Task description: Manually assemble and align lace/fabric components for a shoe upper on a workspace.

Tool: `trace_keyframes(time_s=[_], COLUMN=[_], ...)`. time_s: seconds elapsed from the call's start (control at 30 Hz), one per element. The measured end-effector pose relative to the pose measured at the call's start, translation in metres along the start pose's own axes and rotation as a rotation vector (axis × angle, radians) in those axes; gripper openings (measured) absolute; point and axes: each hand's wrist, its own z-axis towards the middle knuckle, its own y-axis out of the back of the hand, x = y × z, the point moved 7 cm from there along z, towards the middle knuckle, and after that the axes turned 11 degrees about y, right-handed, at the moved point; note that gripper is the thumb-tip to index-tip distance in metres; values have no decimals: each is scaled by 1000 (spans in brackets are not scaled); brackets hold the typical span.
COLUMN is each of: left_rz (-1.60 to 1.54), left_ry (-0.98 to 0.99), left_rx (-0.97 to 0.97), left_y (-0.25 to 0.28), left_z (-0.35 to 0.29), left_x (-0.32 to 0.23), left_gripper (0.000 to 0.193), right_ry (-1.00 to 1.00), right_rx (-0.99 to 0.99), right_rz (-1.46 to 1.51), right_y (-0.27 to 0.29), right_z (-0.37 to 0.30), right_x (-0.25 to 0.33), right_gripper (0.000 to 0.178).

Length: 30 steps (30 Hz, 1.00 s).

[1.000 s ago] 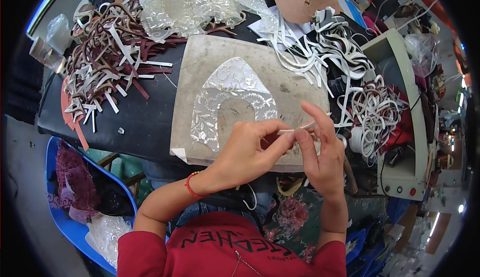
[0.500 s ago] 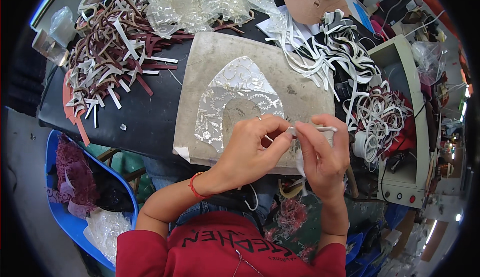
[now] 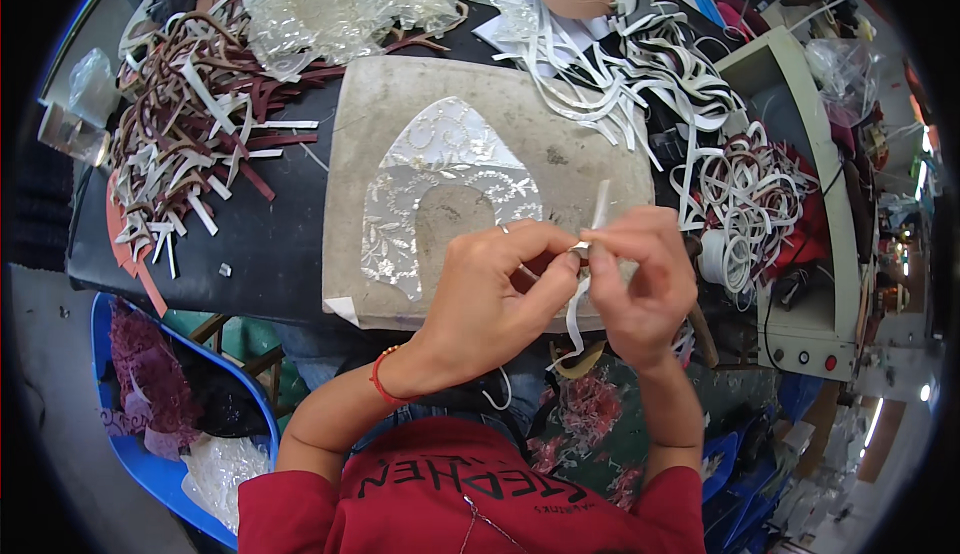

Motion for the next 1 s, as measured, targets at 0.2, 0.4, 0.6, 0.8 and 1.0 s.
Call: trace_keyframes(time_s=[0.2,0.4,0.6,0.8,1.0], left_rz=[-244,127,265,238,146], left_ry=[140,-134,-227,-7,2], left_rx=[66,15,45,-4,-23], left_y=[-6,-6,-7,0,-1], left_z=[8,3,1,8,6], left_x=[28,4,-8,14,12], left_gripper=[16,14,12,14,14], right_ry=[-715,-216,-61,12,-46], right_rx=[-456,-21,172,222,127], right_rz=[689,8,-38,-113,-71], right_y=[-1,16,12,0,3], right_z=[-52,-12,0,-2,-6], right_x=[-35,-11,-6,3,2], right_gripper=[12,22,26,30,30])
